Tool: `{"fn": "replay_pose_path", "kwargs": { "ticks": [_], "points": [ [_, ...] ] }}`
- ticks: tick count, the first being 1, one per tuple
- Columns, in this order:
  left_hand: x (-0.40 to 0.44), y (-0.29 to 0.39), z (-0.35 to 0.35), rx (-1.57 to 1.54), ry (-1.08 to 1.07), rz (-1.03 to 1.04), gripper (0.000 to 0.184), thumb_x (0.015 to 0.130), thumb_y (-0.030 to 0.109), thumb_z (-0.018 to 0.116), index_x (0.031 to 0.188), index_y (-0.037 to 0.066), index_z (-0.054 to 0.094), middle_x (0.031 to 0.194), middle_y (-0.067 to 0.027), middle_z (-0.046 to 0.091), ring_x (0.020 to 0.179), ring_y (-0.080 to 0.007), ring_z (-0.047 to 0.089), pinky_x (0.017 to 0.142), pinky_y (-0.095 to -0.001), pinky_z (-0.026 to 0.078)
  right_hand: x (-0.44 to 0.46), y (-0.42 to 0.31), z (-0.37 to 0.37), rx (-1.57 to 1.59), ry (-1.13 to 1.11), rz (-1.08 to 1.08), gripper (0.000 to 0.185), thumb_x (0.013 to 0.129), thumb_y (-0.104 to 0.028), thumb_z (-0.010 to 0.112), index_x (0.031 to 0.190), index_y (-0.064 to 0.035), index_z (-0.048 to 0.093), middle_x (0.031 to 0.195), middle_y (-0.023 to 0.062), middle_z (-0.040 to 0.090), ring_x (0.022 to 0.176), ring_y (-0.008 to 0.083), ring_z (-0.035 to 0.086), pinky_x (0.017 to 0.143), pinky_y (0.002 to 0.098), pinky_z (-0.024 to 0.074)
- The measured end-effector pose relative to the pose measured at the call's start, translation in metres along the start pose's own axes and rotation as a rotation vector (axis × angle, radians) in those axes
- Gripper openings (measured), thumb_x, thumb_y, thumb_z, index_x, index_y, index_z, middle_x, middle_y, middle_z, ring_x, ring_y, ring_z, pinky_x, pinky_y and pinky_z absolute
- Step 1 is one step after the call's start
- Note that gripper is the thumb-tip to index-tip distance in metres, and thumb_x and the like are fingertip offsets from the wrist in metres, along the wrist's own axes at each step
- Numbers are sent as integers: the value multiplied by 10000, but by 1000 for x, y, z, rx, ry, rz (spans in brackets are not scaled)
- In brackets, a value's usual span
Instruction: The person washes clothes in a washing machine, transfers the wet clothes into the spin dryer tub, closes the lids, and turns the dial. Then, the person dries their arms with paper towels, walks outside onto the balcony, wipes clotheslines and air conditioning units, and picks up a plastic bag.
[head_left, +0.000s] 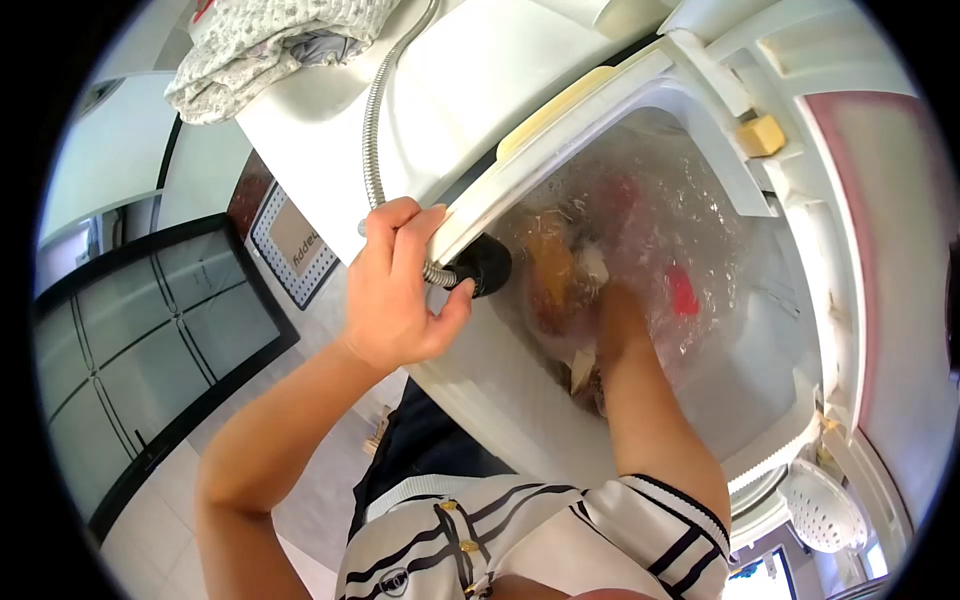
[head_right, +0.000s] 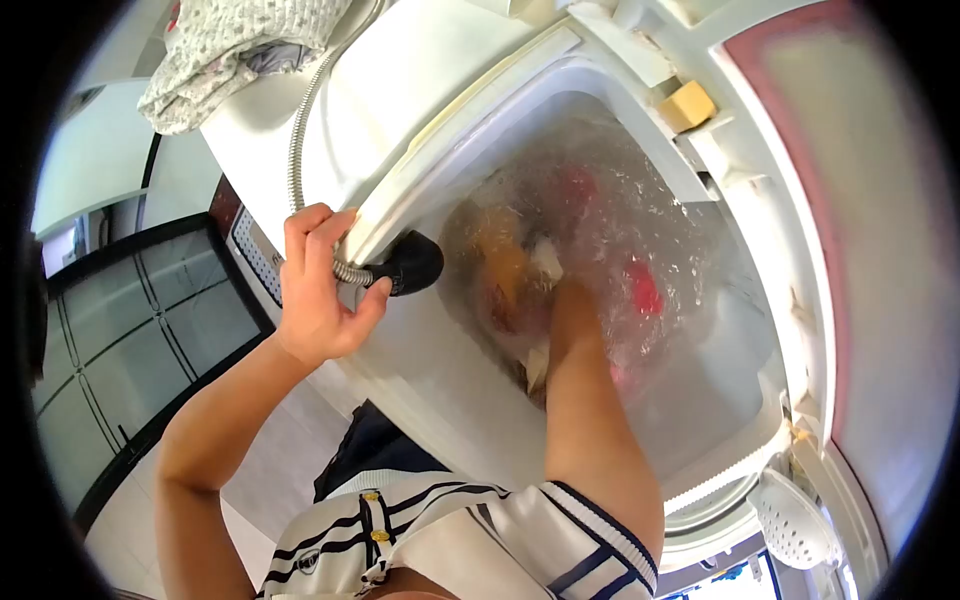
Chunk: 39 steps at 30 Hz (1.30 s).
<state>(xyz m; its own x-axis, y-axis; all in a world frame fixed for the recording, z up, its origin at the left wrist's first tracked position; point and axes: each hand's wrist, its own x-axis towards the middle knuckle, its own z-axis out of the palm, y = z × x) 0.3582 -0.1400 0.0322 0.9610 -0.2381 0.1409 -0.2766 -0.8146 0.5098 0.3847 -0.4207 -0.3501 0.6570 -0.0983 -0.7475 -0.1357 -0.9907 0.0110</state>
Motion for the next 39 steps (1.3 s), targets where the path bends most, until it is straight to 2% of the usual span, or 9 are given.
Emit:
{"fn": "replay_pose_path", "kwargs": {
  "ticks": [6, 14, 19, 21, 24, 26, 28, 33, 39],
  "points": [
    [-4, -2, -5, -58, -6, -10, 605, 631, 135, 712, 1177, 12, 480, 1118, -188, 459, 832, -353, 563, 678, -389, 490, -124, -1, -9, -16, -114, -46, 538, 792, -447, 597, 1107, -13, 638, 1042, 242, 629, 1011, 343, 611, 864, 420, 476],
    [-5, -2, -11, -44, 21, 2, 539, 671, 165, 698, 1147, 21, 490, 1135, -142, 482, 989, -315, 543, 771, -399, 486, -282, 71, -151, 388, -118, -69, 529, 741, -414, 623, 984, 55, 640, 939, 250, 647, 881, 387, 622, 809, 419, 478],
    [-9, -4, -12, -68, 12, -3, 537, 659, 176, 699, 1133, 24, 497, 1114, -124, 496, 1021, -293, 530, 779, -393, 485, -370, 100, -214, 750, 4, 155, 577, 689, -364, 715, 1017, 94, 588, 926, 188, 642, 820, 265, 626, 742, 349, 485],
    [-9, -3, -13, -72, 9, -6, 532, 659, 175, 698, 1129, 25, 499, 1115, -122, 497, 1020, -292, 531, 779, -393, 485, -418, 74, -265, 564, -18, 102, 493, 727, -299, 701, 1011, 92, 603, 923, 148, 654, 796, 202, 611, 730, 313, 486],
    [-4, -5, -12, -62, 4, -13, 531, 659, 174, 697, 1130, 25, 502, 1116, -120, 497, 1005, -291, 535, 776, -389, 485, -439, 78, -287, 833, -196, -236, 341, 790, -184, 676, 987, 90, 626, 935, 124, 667, 807, 170, 602, 750, 292, 483],
    [-4, -4, -10, -55, -1, -27, 544, 660, 170, 703, 1144, 31, 498, 1124, -124, 494, 987, -301, 544, 775, -392, 485, -431, 64, -297, 902, -270, -210, 398, 775, -212, 704, 1012, 93, 608, 946, 125, 654, 821, 169, 594, 749, 297, 483],
    [-4, -3, -8, -46, -4, -33, 567, 663, 164, 716, 1168, 42, 488, 1138, -133, 488, 965, -319, 559, 778, -400, 485, -404, 80, -271, 693, -137, -108, 501, 747, -253, 744, 1053, 99, 560, 974, 141, 619, 855, 172, 574, 739, 314, 484],
    [0, -6, -8, -69, 5, -17, 579, 638, 159, 727, 1155, 38, 495, 1111, -142, 501, 908, -322, 572, 742, -393, 493, -290, 79, -167, 1009, -209, 176, 597, 708, -361, 739, 1019, 112, 551, 995, 210, 613, 901, 279, 610, 781, 355, 485],
    [0, -3, -7, -70, -7, -46, 598, 601, 140, 741, 1142, 33, 510, 1083, -151, 509, 847, -325, 580, 700, -387, 496, -204, 74, -52, 300, -130, 42, 550, 719, -380, 667, 1026, 72, 608, 1038, 286, 618, 1018, 389, 594, 843, 426, 474]
  ]
}}
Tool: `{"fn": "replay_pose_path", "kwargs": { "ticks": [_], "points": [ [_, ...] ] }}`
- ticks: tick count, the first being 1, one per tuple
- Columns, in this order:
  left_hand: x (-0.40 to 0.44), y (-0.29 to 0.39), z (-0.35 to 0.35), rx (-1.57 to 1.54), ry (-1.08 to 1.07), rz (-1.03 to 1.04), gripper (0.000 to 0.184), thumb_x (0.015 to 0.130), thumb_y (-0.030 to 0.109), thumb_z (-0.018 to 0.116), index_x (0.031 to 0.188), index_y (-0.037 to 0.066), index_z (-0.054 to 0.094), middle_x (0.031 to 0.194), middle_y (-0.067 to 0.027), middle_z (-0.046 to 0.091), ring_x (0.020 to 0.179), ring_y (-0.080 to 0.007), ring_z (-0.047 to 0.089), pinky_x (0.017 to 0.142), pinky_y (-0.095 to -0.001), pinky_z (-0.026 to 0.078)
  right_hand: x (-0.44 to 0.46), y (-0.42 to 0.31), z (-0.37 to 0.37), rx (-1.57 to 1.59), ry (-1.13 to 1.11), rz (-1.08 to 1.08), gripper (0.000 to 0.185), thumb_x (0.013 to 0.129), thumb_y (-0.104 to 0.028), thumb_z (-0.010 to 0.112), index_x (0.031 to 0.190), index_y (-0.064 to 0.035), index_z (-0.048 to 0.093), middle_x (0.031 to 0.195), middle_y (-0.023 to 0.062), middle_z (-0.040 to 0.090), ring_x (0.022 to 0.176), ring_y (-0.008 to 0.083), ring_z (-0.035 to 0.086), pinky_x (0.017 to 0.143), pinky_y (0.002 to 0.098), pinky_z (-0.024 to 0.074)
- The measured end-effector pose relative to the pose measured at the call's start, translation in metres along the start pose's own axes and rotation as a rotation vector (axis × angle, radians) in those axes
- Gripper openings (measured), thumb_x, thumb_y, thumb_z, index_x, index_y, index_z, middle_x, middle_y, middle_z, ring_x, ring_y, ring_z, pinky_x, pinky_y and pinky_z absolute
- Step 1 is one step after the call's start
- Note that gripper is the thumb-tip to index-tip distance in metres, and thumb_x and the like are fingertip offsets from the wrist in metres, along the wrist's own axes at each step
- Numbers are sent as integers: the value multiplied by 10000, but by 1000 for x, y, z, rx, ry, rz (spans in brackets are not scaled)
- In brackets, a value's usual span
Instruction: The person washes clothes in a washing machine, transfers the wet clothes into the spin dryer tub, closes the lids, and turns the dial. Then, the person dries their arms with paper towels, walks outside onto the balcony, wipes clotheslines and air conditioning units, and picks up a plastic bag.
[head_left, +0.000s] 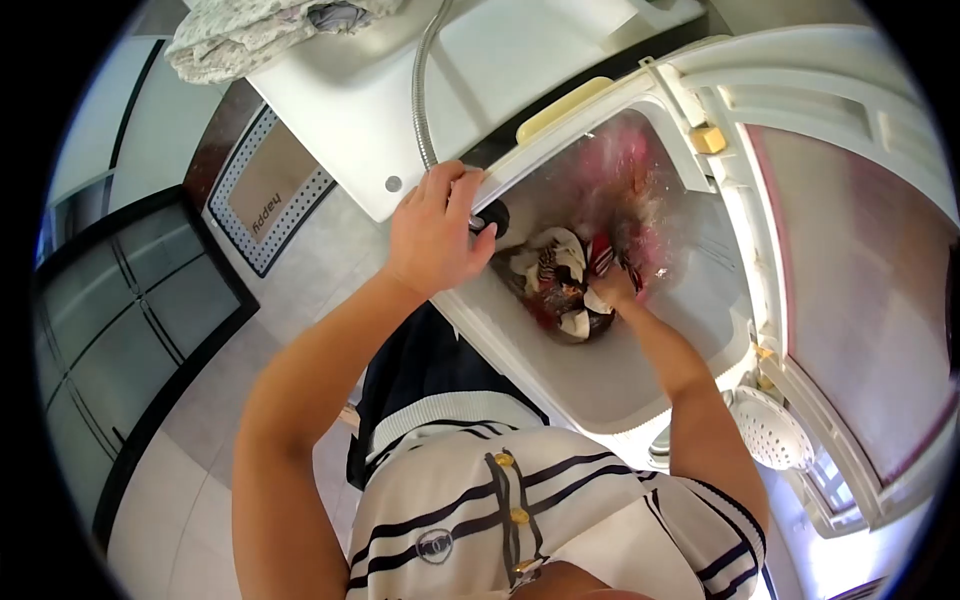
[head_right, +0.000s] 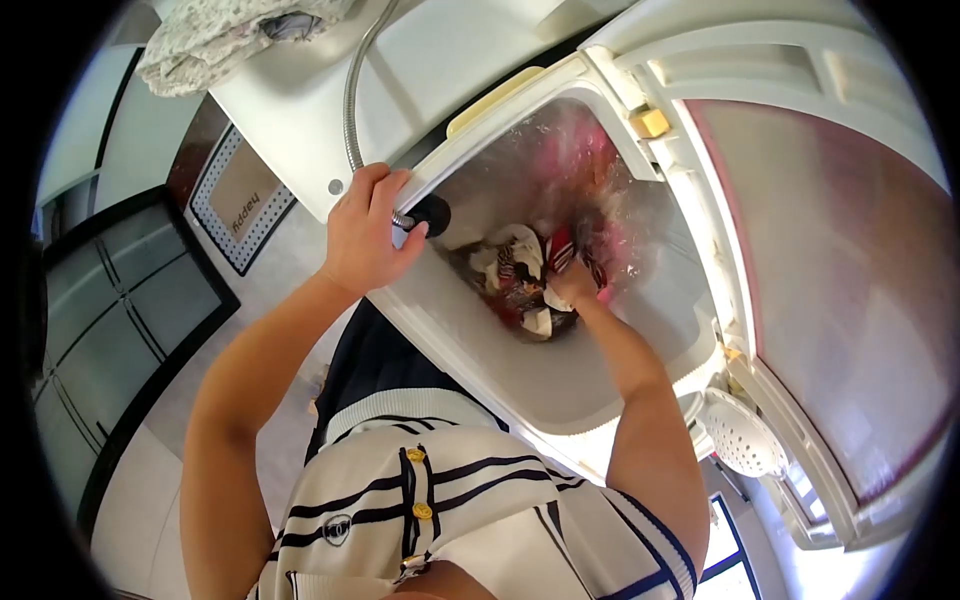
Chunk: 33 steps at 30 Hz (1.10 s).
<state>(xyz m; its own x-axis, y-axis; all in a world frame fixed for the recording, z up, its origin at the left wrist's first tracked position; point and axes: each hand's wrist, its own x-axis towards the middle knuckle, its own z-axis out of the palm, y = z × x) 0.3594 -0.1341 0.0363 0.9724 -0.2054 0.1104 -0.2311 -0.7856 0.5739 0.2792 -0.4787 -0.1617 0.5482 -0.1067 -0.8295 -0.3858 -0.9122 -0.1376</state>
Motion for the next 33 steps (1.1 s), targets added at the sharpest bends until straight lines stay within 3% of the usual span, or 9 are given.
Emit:
{"fn": "replay_pose_path", "kwargs": {
  "ticks": [2, 4, 5, 16, 20, 25, 28, 30, 33],
  "points": [
    [2, -2, 1, -1, 1, -10, 591, 593, 129, 740, 1132, 34, 518, 1076, -143, 510, 841, -313, 578, 685, -381, 495, 28, 8, 41, -108, 26, -2, 458, 738, -332, 650, 1065, -12, 626, 1030, 227, 644, 1017, 376, 599, 851, 436, 473],
    [2, 0, 2, -10, 6, -25, 574, 588, 117, 735, 1117, 38, 529, 1067, -127, 513, 845, -289, 571, 668, -376, 493, 97, 55, 126, -340, 206, -224, 424, 710, -281, 662, 971, 53, 639, 961, 231, 657, 859, 352, 648, 746, 418, 514],
    [1, 0, 2, -7, 8, -23, 573, 585, 115, 736, 1114, 36, 530, 1064, -129, 513, 841, -290, 569, 666, -375, 492, 106, 56, 135, -338, 178, -223, 422, 710, -280, 662, 968, 53, 639, 953, 228, 658, 852, 347, 648, 739, 415, 514],
    [-1, -4, 3, -16, 18, 18, 589, 602, 140, 735, 1138, 41, 514, 1062, -160, 496, 802, -333, 570, 647, -381, 489, 149, 11, 105, 216, 38, -164, 397, 714, -269, 668, 941, 55, 642, 869, 195, 661, 765, 297, 646, 666, 382, 514],
    [-3, -3, 2, 12, 50, 35, 553, 635, 164, 720, 1134, 60, 506, 1078, -144, 497, 828, -338, 577, 671, -388, 496, 101, -8, 63, 608, -4, -257, 388, 715, -265, 671, 931, 56, 643, 838, 183, 663, 734, 278, 646, 639, 370, 514],
    [-2, -3, 1, 14, 68, 75, 535, 663, 185, 716, 1135, 59, 497, 1095, -133, 496, 894, -332, 577, 692, -396, 502, -55, -50, -67, 361, -134, 81, 347, 733, -254, 682, 906, 45, 646, 731, 126, 638, 625, 204, 613, 567, 323, 495],
    [-7, -1, -2, 16, 49, 79, 531, 670, 181, 716, 1132, 57, 487, 1106, -137, 492, 915, -328, 576, 708, -402, 502, -110, -21, -99, 324, 14, -9, 415, 714, -345, 684, 826, 54, 665, 789, 186, 662, 720, 241, 658, 610, 361, 507],
    [-7, -2, -1, 35, 46, 79, 530, 673, 180, 713, 1134, 56, 482, 1111, -139, 490, 916, -331, 577, 714, -405, 502, -175, -35, -135, 485, -47, -41, 430, 719, -353, 702, 879, 45, 670, 800, 164, 670, 733, 228, 659, 655, 353, 506],
    [-7, -2, -1, 30, 27, 71, 540, 674, 185, 712, 1144, 59, 478, 1118, -140, 492, 918, -333, 576, 717, -411, 500, -247, -51, -171, 462, 3, -148, 438, 754, -342, 688, 953, 47, 662, 827, 148, 670, 759, 195, 636, 728, 317, 483]
  ]
}}
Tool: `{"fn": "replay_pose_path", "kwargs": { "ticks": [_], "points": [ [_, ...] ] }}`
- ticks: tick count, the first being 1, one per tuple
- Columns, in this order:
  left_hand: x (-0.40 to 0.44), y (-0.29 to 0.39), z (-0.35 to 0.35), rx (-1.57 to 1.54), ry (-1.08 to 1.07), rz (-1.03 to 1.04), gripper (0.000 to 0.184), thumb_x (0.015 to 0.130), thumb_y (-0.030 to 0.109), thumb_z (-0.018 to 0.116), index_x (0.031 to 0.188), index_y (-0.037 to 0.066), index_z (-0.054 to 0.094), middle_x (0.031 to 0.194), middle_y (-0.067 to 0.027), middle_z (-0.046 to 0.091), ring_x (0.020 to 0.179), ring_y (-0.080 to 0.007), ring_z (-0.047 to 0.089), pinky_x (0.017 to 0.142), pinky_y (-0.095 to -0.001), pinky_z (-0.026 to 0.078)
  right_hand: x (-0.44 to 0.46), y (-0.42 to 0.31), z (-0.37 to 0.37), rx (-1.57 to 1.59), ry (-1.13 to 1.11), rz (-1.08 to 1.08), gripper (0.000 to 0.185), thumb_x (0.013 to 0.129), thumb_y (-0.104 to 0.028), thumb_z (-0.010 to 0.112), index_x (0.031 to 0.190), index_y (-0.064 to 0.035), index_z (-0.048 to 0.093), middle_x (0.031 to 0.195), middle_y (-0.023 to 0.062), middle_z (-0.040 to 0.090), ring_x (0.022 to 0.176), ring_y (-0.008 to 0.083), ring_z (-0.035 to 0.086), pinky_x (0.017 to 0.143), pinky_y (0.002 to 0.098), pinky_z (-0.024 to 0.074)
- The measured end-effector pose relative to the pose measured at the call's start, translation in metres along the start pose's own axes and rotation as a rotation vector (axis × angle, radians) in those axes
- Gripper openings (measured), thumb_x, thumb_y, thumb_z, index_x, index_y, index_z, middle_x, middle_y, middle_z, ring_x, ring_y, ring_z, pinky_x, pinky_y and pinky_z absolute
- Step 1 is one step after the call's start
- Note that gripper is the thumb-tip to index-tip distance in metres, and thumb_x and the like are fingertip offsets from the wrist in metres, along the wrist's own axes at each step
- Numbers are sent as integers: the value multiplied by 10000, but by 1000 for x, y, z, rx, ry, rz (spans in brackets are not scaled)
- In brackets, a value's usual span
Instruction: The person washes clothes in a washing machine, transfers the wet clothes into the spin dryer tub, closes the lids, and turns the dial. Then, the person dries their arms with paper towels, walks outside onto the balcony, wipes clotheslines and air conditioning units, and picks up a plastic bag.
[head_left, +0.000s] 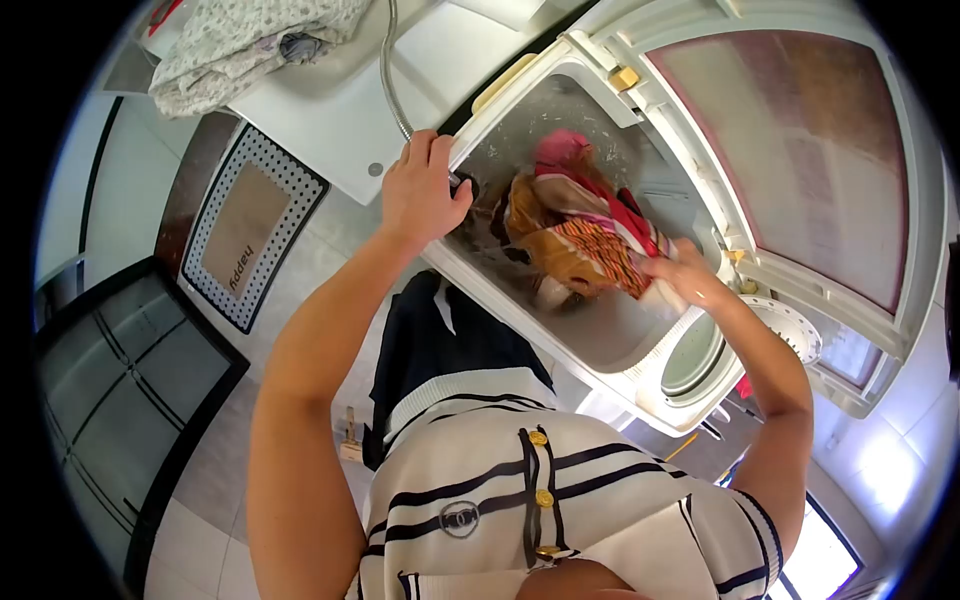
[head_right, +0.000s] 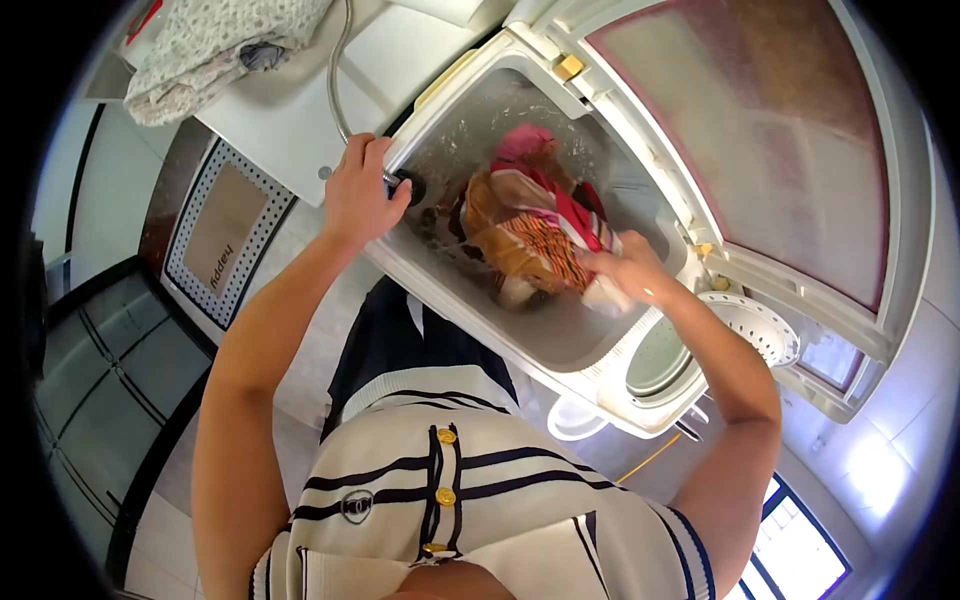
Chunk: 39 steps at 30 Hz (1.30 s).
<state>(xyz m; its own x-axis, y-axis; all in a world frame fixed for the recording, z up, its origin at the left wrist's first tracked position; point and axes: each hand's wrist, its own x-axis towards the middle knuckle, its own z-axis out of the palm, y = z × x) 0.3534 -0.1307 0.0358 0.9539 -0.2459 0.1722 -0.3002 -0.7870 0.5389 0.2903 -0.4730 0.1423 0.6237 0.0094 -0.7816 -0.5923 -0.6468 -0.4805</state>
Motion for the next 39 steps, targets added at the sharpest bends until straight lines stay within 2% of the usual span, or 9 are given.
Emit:
{"fn": "replay_pose_path", "kwargs": {
  "ticks": [5, 9, 10, 13, 15, 19, 25, 37, 39],
  "points": [
    [1, -2, 1, -3, -10, -12, 542, 674, 193, 712, 1145, 60, 481, 1117, -137, 493, 922, -332, 572, 709, -411, 496, -31, -17, -14, 131, -174, -127, 419, 780, -330, 655, 1005, 24, 651, 815, 134, 661, 773, 189, 600, 765, 301, 461],
    [3, 0, 3, 5, 0, -13, 537, 672, 193, 711, 1142, 58, 488, 1114, -135, 493, 899, -332, 575, 698, -410, 493, 28, 20, -7, -383, -249, -86, 413, 746, -328, 654, 1037, -34, 652, 979, 210, 638, 896, 290, 624, 824, 348, 464],
    [3, 0, 3, 7, 7, -8, 535, 672, 192, 711, 1141, 58, 490, 1113, -134, 493, 888, -332, 577, 694, -410, 493, 43, 27, 4, -319, -172, -252, 469, 729, -359, 672, 1076, -45, 644, 1246, 238, 517, 1074, 338, 558, 926, 377, 428],
    [4, 1, 3, -2, -10, -28, 543, 664, 188, 715, 1142, 59, 493, 1109, -134, 494, 854, -335, 582, 672, -409, 497, 117, 107, 36, -467, -58, -312, 523, 717, -383, 690, 1122, -58, 628, 1406, 224, 356, 1185, 338, 470, 1008, 391, 373],
    [7, 0, 3, -7, 1, -19, 554, 656, 187, 721, 1144, 59, 492, 1111, -135, 494, 842, -337, 583, 659, -411, 498, 138, 104, 54, -718, 100, -250, 554, 710, -393, 708, 1143, -58, 620, 1441, 206, 313, 1221, 335, 441, 1032, 393, 349],
    [6, 0, 4, 12, -5, -22, 572, 638, 173, 731, 1144, 56, 491, 1112, -133, 498, 841, -337, 584, 650, -410, 502, 228, 175, 98, -566, -147, -111, 771, 683, -491, 724, 1296, -74, 513, 1466, 194, 288, 1381, 308, 222, 1068, 426, 316],
    [7, 4, 5, 20, -14, -76, 577, 605, 150, 747, 1119, 33, 514, 1069, -141, 503, 794, -319, 581, 636, -386, 493, 378, 309, 197, -700, -171, -285, 589, 823, -354, 609, 1335, -104, 464, 1286, 163, 534, 1190, 326, 494, 993, 406, 393],
    [5, 1, 6, -18, -2, -70, 585, 607, 142, 744, 1132, 38, 507, 1080, -152, 494, 775, -324, 573, 637, -383, 492, 281, 80, 118, -1033, 29, -512, 379, 851, -303, 567, 1151, -80, 633, 1185, 161, 606, 1141, 302, 543, 978, 406, 398],
    [4, 1, 5, -27, 16, -54, 587, 605, 141, 748, 1131, 40, 508, 1075, -149, 495, 764, -323, 571, 629, -382, 492, 341, 87, 107, -896, -1, -316, 561, 814, -511, 495, 1151, -84, 634, 1188, 174, 603, 1117, 311, 563, 937, 427, 430]
  ]
}}
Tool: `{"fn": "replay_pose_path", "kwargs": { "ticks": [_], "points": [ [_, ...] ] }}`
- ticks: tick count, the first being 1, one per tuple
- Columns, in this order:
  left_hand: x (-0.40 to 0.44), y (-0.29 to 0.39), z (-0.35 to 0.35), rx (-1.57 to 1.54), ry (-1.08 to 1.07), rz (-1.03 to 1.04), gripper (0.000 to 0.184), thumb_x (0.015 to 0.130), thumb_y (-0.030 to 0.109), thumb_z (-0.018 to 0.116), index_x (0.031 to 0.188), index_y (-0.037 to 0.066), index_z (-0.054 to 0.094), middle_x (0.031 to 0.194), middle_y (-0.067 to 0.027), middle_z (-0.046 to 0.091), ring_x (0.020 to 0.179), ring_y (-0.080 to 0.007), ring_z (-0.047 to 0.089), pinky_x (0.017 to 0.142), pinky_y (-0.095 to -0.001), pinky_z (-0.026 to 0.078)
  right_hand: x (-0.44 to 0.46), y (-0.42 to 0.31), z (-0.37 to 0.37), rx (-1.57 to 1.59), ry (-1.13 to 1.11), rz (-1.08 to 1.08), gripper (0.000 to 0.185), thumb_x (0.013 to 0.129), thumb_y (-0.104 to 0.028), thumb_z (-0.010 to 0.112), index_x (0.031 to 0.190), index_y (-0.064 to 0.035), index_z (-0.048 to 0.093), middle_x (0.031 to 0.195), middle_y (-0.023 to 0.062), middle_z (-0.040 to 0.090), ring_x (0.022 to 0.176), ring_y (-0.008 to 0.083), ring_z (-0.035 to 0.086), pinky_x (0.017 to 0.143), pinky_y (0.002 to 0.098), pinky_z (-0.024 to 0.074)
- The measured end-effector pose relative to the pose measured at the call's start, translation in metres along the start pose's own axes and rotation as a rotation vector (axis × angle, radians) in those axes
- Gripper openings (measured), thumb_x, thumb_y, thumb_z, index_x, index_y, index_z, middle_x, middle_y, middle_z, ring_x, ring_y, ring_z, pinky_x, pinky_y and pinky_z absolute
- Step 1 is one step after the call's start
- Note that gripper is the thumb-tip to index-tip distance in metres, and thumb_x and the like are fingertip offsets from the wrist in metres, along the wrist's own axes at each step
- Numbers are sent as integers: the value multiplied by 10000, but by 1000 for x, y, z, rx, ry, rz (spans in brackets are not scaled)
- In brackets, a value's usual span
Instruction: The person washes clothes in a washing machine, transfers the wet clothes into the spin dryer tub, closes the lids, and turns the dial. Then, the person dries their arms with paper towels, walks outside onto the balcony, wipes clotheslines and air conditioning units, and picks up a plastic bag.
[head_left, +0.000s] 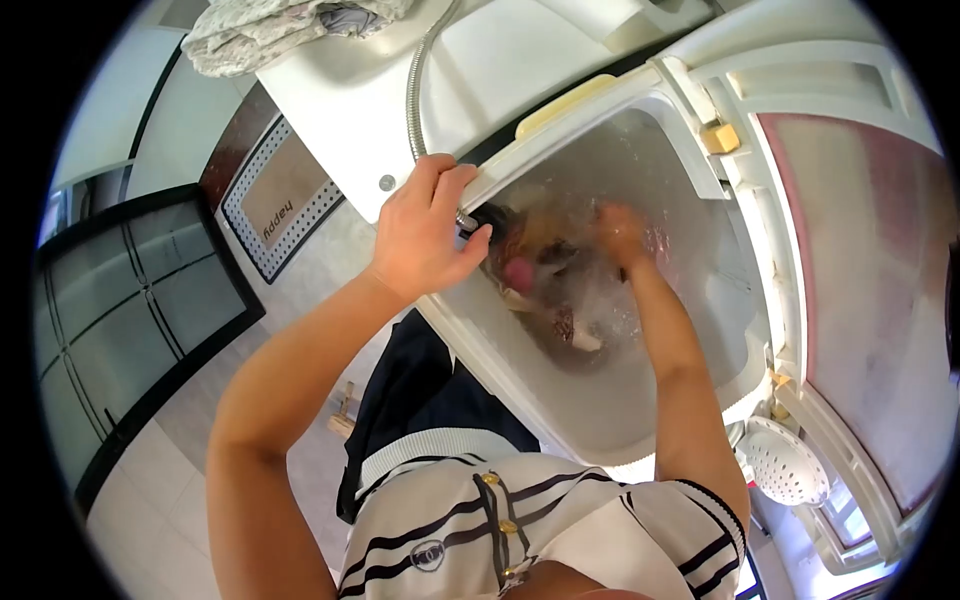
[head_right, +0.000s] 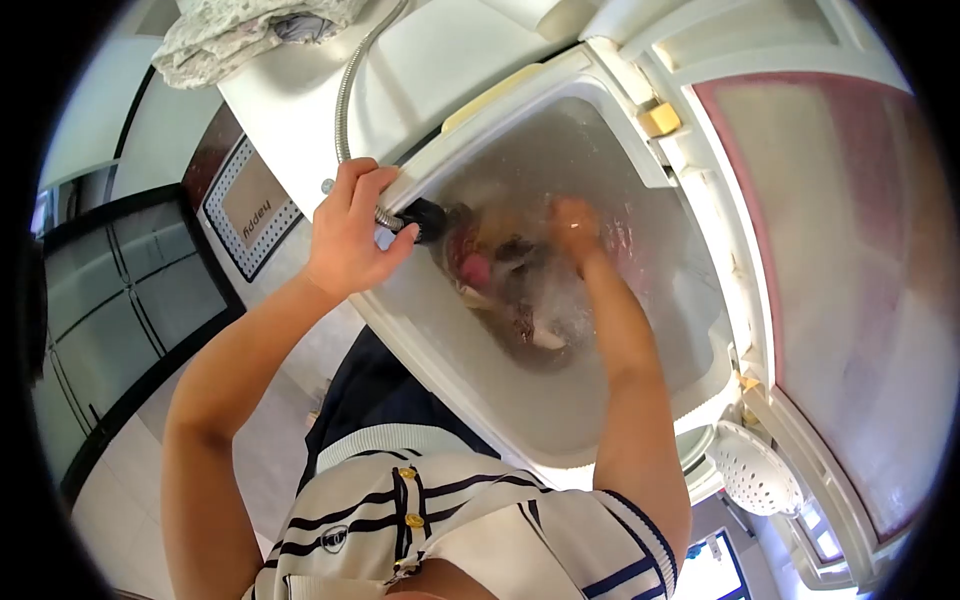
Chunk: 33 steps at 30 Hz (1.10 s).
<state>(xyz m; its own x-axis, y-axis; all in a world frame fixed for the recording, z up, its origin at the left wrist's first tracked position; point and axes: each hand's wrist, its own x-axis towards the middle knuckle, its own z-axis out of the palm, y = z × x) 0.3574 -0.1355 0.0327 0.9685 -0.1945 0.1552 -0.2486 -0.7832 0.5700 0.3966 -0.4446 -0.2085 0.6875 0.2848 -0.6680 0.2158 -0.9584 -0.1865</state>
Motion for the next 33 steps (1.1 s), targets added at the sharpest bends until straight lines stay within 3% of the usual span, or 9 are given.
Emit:
{"fn": "replay_pose_path", "kwargs": {
  "ticks": [1, 9, 14, 22, 25, 28, 31, 33],
  "points": [
    [0, -2, 1, 1, 8, 8, 587, 604, 141, 749, 1131, 41, 509, 1072, -147, 495, 759, -322, 571, 625, -382, 492, 26, 14, 3, 70, -33, 85, 661, 796, -615, 459, 1151, -86, 635, 1189, 180, 601, 1105, 316, 574, 916, 437, 447],
    [1, -6, 1, 4, -12, 21, 580, 588, 130, 738, 1114, 36, 512, 1029, -143, 488, 754, -311, 548, 608, -357, 472, 104, 2, 72, -88, -149, 128, 626, 785, -603, 485, 1060, -69, 661, 1118, 183, 625, 1044, 328, 595, 867, 434, 466],
    [5, -8, 3, 10, -1, 28, 588, 584, 137, 740, 1118, 39, 512, 1031, -148, 495, 772, -323, 558, 618, -363, 484, 95, -5, 92, -148, -181, 85, 608, 779, -596, 502, 1003, -59, 677, 1074, 184, 640, 1006, 336, 609, 836, 432, 478],
    [-2, 2, -1, -21, 25, 11, 513, 614, 143, 727, 1073, 55, 514, 1017, -108, 515, 853, -298, 574, 672, -382, 488, -72, -30, -6, -190, -321, 17, 588, 769, -584, 528, 912, -42, 703, 1003, 187, 664, 946, 348, 630, 787, 428, 498],
    [-2, -1, -7, -19, 0, 16, 512, 655, 169, 725, 1102, 66, 495, 1051, -108, 508, 899, -314, 573, 735, -399, 487, -134, -28, -58, -170, -391, -1, 545, 763, -562, 566, 844, -41, 704, 843, 197, 671, 819, 372, 644, 737, 438, 501],
    [-3, -1, -7, 14, 6, 11, 504, 664, 181, 721, 1099, 65, 494, 1049, -103, 506, 911, -310, 574, 734, -392, 492, -209, -46, -119, -269, -324, -55, 540, 781, -549, 563, 754, -24, 684, 775, 209, 657, 770, 355, 646, 710, 433, 495],
    [-3, -2, -8, 12, -25, -3, 500, 672, 192, 717, 1105, 63, 502, 1068, -100, 507, 942, -298, 572, 750, -389, 499, -278, -53, -170, -105, -183, -51, 499, 776, -522, 598, 729, -31, 670, 706, 190, 638, 703, 352, 636, 680, 448, 488],
    [-4, -1, -8, 7, -39, -17, 496, 671, 193, 717, 1103, 60, 510, 1081, -101, 508, 961, -292, 572, 766, -386, 501, -318, -69, -209, 77, -183, 111, 393, 767, -421, 671, 705, -34, 650, 653, 177, 612, 627, 344, 606, 632, 432, 472]
  ]
}}
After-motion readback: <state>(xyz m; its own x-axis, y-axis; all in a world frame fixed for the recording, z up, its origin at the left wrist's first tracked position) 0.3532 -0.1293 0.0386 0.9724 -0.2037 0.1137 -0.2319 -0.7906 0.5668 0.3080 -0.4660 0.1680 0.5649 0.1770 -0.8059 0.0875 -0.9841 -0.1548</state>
